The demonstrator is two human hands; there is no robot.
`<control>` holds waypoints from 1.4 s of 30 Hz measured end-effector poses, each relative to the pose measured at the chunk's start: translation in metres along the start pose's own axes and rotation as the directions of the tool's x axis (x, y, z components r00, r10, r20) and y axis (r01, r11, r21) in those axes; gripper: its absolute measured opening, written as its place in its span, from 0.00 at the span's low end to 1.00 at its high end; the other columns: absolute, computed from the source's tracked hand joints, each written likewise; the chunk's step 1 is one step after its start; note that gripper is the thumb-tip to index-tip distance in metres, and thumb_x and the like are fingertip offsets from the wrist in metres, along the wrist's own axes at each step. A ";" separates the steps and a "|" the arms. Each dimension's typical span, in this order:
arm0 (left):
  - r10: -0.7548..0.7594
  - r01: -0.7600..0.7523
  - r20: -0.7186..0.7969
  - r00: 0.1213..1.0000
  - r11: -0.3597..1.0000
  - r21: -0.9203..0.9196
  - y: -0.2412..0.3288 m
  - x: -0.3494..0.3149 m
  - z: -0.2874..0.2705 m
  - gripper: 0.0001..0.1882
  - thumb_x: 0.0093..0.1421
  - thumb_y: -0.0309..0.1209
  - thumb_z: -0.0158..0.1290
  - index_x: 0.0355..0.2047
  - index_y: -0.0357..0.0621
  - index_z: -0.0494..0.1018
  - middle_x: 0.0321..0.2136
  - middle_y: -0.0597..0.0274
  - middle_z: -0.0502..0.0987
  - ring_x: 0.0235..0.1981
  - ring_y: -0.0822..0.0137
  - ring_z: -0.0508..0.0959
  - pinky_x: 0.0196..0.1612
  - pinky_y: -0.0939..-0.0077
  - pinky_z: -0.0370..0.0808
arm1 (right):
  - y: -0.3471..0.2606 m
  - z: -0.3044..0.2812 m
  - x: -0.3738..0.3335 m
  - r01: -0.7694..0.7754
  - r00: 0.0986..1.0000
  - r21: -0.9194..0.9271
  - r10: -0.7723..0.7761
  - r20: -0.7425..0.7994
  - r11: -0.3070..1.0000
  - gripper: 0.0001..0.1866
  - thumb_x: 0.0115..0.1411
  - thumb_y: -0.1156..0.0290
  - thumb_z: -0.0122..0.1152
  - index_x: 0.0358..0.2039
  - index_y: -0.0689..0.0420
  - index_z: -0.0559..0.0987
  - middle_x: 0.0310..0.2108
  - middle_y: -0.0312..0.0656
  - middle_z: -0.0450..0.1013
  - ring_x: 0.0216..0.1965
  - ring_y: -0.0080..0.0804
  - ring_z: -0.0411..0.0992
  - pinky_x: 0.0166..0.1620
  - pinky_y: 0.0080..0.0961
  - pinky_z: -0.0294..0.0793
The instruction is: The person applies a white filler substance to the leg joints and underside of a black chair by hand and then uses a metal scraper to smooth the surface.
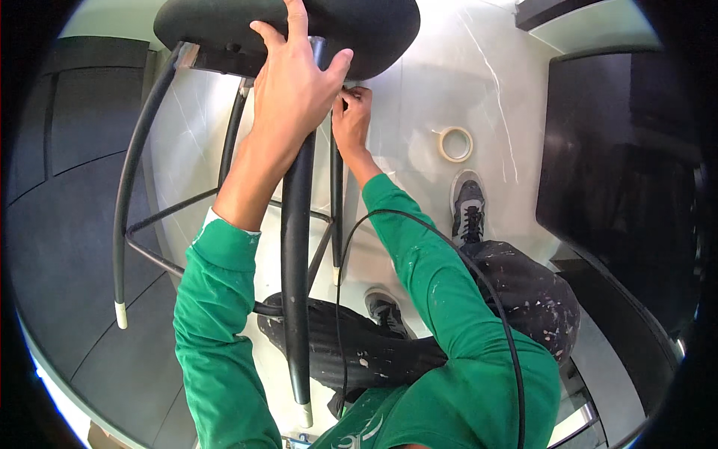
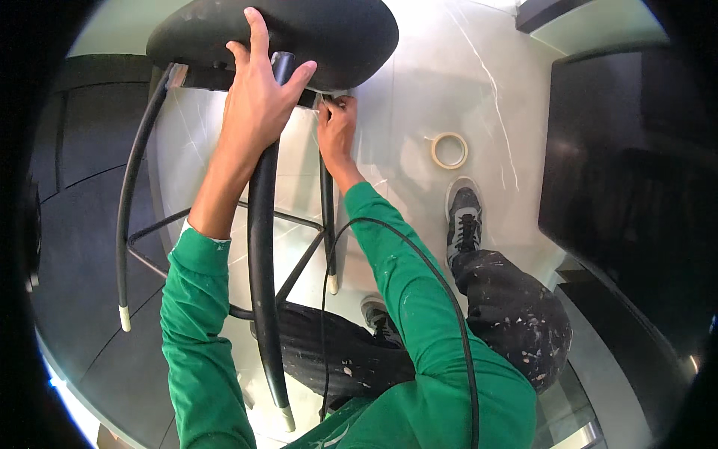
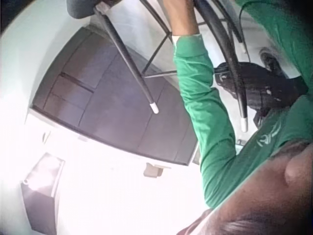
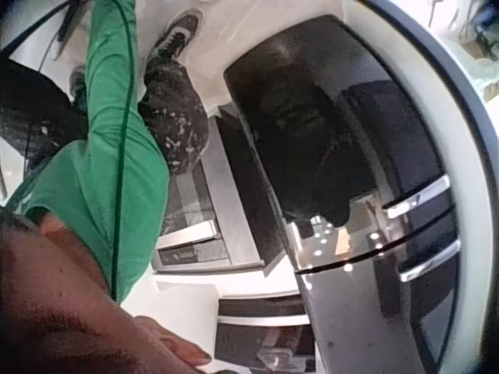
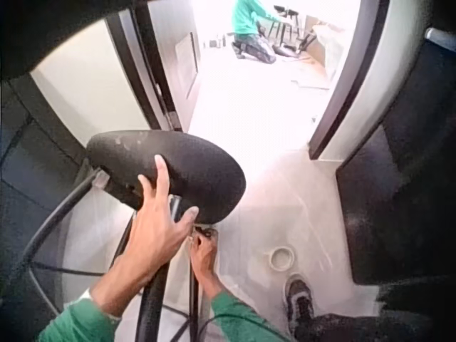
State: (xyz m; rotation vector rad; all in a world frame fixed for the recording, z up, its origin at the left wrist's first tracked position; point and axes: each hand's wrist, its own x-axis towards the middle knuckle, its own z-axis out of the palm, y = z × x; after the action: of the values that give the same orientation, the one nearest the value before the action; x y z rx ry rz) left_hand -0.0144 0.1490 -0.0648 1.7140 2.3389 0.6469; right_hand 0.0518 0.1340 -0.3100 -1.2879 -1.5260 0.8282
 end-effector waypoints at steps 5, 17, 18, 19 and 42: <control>-0.009 0.009 0.013 1.000 1.000 -0.030 -0.004 -0.001 -0.001 0.58 0.63 0.50 0.62 0.78 0.45 0.35 0.61 0.00 0.52 0.57 0.17 0.70 0.55 0.48 0.78 | -0.003 -0.007 -0.024 -0.105 0.993 0.044 0.102 0.056 0.994 0.05 0.62 0.77 0.63 0.37 0.64 0.83 0.40 0.57 0.71 0.43 0.55 0.72 0.47 0.44 0.73; -0.005 0.005 0.017 1.000 1.000 0.005 0.001 0.000 0.000 0.58 0.64 0.51 0.62 0.78 0.46 0.33 0.62 0.01 0.50 0.56 0.17 0.72 0.54 0.47 0.78 | 0.010 -0.004 -0.006 -0.104 0.994 0.026 0.104 0.021 0.994 0.08 0.63 0.73 0.66 0.39 0.64 0.85 0.40 0.53 0.73 0.44 0.51 0.72 0.49 0.42 0.72; 0.013 -0.013 0.015 1.000 1.000 -0.003 0.007 0.003 0.002 0.58 0.64 0.51 0.62 0.78 0.46 0.33 0.62 0.00 0.50 0.56 0.17 0.72 0.54 0.47 0.78 | 0.016 -0.004 0.005 -0.021 1.000 -0.038 0.022 0.007 0.999 0.08 0.63 0.73 0.66 0.38 0.64 0.85 0.40 0.52 0.73 0.43 0.50 0.72 0.49 0.42 0.72; 0.024 -0.024 0.013 1.000 1.000 0.003 0.005 0.002 0.001 0.58 0.64 0.51 0.62 0.78 0.46 0.33 0.62 0.00 0.51 0.56 0.17 0.71 0.54 0.47 0.78 | 0.010 0.003 0.006 -0.012 0.998 0.017 0.013 -0.069 1.000 0.07 0.63 0.73 0.66 0.36 0.63 0.84 0.38 0.51 0.72 0.43 0.49 0.72 0.48 0.41 0.73; 0.003 -0.004 0.010 1.000 0.998 0.061 -0.003 -0.005 0.000 0.59 0.64 0.52 0.61 0.78 0.47 0.33 0.63 0.01 0.50 0.57 0.17 0.71 0.56 0.48 0.77 | 0.009 -0.003 -0.029 -0.074 0.997 0.042 0.073 0.033 0.996 0.08 0.64 0.72 0.66 0.38 0.64 0.84 0.41 0.54 0.71 0.42 0.53 0.72 0.47 0.44 0.73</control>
State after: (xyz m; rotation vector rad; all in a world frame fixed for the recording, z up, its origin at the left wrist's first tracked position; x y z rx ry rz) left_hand -0.0154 0.1440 -0.0665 1.7425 2.3733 0.5723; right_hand 0.0580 0.1080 -0.3241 -1.3113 -1.4844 0.9276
